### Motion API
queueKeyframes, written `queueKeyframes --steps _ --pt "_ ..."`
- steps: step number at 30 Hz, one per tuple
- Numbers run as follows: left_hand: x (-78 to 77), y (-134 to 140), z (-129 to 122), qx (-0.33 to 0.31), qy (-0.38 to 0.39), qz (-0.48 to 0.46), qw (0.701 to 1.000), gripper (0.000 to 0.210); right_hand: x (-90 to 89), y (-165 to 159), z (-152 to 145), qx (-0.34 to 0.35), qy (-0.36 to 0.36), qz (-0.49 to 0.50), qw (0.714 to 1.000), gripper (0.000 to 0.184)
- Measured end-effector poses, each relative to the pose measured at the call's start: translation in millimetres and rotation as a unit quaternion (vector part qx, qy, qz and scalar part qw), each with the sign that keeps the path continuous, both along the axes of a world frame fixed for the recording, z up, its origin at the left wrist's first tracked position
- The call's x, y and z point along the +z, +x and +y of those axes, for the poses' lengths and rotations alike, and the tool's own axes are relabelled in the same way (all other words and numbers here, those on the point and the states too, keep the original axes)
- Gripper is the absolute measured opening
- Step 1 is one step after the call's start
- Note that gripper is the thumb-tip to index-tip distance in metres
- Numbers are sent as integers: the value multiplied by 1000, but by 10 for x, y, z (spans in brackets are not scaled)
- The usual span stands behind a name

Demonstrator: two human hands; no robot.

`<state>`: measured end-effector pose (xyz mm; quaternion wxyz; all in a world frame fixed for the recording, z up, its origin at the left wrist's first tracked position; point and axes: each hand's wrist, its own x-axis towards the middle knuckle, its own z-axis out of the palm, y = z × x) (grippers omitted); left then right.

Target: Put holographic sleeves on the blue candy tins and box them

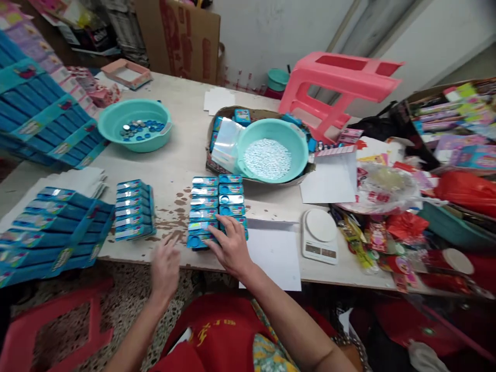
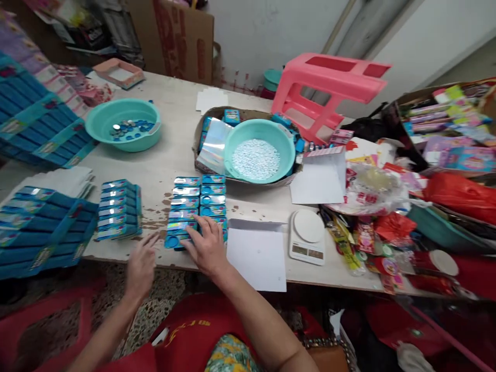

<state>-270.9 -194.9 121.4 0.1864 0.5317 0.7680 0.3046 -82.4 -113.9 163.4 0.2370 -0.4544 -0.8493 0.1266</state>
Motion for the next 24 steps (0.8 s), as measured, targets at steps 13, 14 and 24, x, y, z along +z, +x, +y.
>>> queueKeyframes --steps 13,14,24 --pt "-282 2234 791 -277 -10 34 960 41 -1353 1738 266 -78 -107 -148 980 24" --pt "-420 2335 955 -263 -37 70 961 44 -1434 1763 186 -78 -115 -151 979 26" --pt "-986 2400 1560 -178 -176 179 952 23 -1636 1849 205 -134 -95 -83 983 44"
